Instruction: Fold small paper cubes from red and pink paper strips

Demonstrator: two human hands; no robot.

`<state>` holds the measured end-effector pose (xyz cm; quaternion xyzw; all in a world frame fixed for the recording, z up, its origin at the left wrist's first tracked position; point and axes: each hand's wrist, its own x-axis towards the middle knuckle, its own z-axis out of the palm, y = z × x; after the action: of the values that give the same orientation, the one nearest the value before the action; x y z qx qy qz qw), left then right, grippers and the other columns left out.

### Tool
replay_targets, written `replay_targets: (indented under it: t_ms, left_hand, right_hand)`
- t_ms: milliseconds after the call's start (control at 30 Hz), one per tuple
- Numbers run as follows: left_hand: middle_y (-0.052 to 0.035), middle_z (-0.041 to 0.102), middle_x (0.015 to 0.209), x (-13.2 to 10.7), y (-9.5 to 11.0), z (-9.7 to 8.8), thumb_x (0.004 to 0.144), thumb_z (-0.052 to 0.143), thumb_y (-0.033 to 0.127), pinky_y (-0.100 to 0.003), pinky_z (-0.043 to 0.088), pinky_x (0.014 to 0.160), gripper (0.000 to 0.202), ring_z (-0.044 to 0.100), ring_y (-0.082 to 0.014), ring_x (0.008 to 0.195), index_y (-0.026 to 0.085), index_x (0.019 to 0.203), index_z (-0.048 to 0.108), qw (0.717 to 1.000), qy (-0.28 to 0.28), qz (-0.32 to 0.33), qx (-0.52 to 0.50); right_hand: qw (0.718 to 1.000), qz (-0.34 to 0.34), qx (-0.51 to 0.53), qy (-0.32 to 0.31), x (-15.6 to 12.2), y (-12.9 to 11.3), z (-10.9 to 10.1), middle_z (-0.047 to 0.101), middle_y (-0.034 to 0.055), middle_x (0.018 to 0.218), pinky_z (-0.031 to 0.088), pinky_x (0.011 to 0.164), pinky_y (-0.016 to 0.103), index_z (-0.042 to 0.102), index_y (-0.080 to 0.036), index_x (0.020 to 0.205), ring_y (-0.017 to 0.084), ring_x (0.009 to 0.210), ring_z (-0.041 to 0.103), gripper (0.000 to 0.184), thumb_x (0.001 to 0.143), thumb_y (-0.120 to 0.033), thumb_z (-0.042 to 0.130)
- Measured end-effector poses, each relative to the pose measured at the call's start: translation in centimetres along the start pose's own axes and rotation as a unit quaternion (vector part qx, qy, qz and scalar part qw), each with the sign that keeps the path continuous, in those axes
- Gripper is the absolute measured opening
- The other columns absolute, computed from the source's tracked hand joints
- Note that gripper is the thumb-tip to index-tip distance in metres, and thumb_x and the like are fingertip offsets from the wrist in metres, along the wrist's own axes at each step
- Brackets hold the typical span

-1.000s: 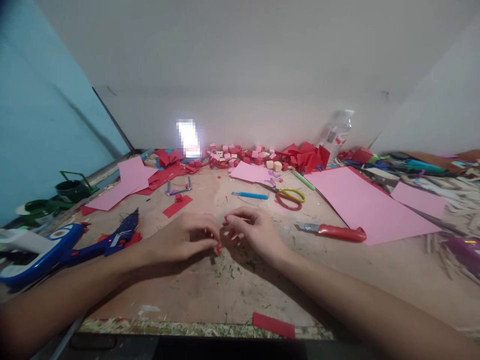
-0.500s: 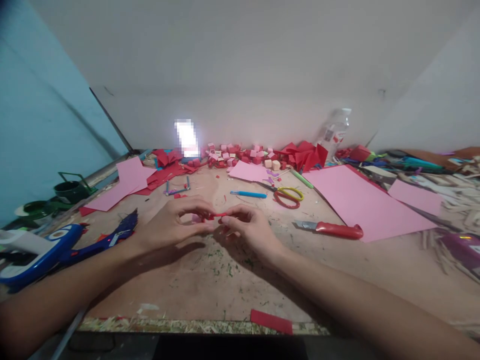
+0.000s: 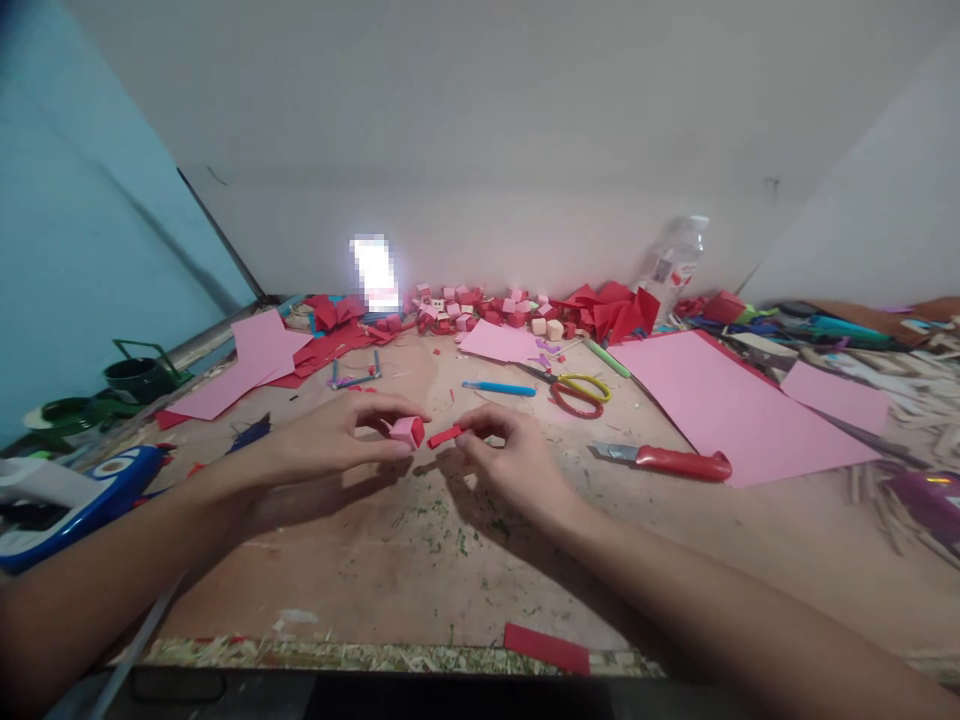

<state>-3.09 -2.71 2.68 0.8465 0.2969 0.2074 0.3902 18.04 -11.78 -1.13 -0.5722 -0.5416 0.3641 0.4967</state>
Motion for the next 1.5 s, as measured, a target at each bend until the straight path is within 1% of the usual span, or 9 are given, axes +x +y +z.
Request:
replay_targets:
  t_ms: [167,300,467,633,700,967,1233,1400,1500]
  left_hand:
    - [-0.0036,0.070,0.088,-0.9,0.4,0.7,0.086,0.068,0.032,-0.028,0.052,0.069,0.031,0.067,-0.0191,0.080,0.022,0.114,0.073,0.990,-0.028,-0.064,-0.119]
    - [0.0000,0.065,0.085,-0.6,0.5,1.1,0.082,0.074,0.031,-0.028,0.051,0.069,0.032,0.064,-0.0175,0.079,0.022,0.111,0.065,0.985,-0.058,-0.070,-0.145]
    - [-0.0009,0.063,0.087,-0.6,1.2,1.2,0.085,0.073,0.033,-0.027,0.050,0.069,0.018,0.061,-0.0160,0.078,0.020,0.095,0.065,0.975,-0.064,-0.095,-0.192]
    - [0.0015,0.058,0.087,-1.3,1.6,1.6,0.088,0.075,0.039,-0.026,0.051,0.074,0.022,0.057,-0.0139,0.081,0.024,0.101,0.067,0.938,-0.031,-0.154,-0.309]
    - [0.0015,0.057,0.088,-1.4,1.6,1.8,0.089,0.075,0.040,-0.027,0.051,0.076,0.021,0.057,-0.0136,0.081,0.024,0.101,0.067,0.926,-0.037,-0.166,-0.337]
    - [-0.0010,0.059,0.092,-1.5,1.4,2.5,0.094,0.067,0.032,-0.026,0.048,0.079,0.013,0.056,-0.0141,0.086,0.019,0.096,0.070,0.925,-0.101,-0.132,-0.343]
    - [-0.0008,0.059,0.091,-1.6,1.3,2.6,0.094,0.068,0.033,-0.026,0.048,0.079,0.014,0.056,-0.0142,0.086,0.020,0.096,0.071,0.928,-0.098,-0.126,-0.338]
    - [-0.0014,0.063,0.093,-1.5,1.2,2.7,0.092,0.069,0.033,-0.027,0.048,0.080,0.015,0.059,-0.0147,0.089,0.020,0.099,0.071,0.927,-0.086,-0.125,-0.344]
    - [-0.0012,0.064,0.090,-1.3,1.0,2.5,0.089,0.071,0.036,-0.026,0.046,0.072,0.019,0.060,-0.0147,0.084,0.020,0.099,0.070,0.948,-0.062,-0.117,-0.289]
  right_hand:
    - [0.999,-0.017,-0.029,-0.007,-0.4,-0.6,0.0,0.071,0.0047,0.083,0.054,0.072,0.034,0.069,-0.021,0.079,0.021,0.079,0.066,0.007,0.079,-0.027,0.066]
    - [0.992,0.069,0.100,-0.042,-0.5,-0.7,0.3,0.070,0.0041,0.079,0.056,0.064,0.033,0.066,-0.019,0.077,0.021,0.073,0.067,0.012,0.072,-0.028,0.073]
    - [0.947,0.146,0.280,-0.058,-0.3,-0.4,0.2,0.074,0.0049,0.078,0.055,0.061,0.033,0.061,-0.020,0.077,0.019,0.065,0.069,0.019,0.070,-0.028,0.076]
    - [0.987,0.082,0.113,-0.077,-0.1,-0.3,-0.1,0.066,-0.0002,0.060,0.046,0.054,0.027,0.063,-0.019,0.070,0.014,0.053,0.060,0.007,0.069,-0.019,0.070]
    - [0.991,0.068,0.059,-0.097,-0.1,-0.5,-0.1,0.065,-0.0004,0.056,0.045,0.053,0.027,0.064,-0.020,0.068,0.014,0.053,0.060,0.004,0.069,-0.019,0.068]
    - [0.979,0.111,0.101,-0.136,-0.3,-0.4,0.2,0.074,0.0056,0.072,0.051,0.058,0.030,0.069,-0.019,0.075,0.017,0.061,0.065,0.010,0.071,-0.027,0.072]
    - [0.976,0.116,0.125,-0.136,-0.4,-0.2,0.1,0.076,0.0088,0.078,0.056,0.064,0.034,0.072,-0.018,0.079,0.020,0.069,0.069,0.015,0.076,-0.032,0.077]
    - [0.964,0.139,0.190,-0.124,-0.5,-0.1,0.2,0.076,0.0073,0.080,0.058,0.071,0.034,0.071,-0.018,0.080,0.021,0.076,0.073,0.021,0.073,-0.034,0.082]
    - [0.953,0.147,0.242,-0.108,-0.2,0.2,0.4,0.075,0.0058,0.078,0.059,0.072,0.035,0.071,-0.018,0.081,0.021,0.072,0.074,0.025,0.068,-0.033,0.086]
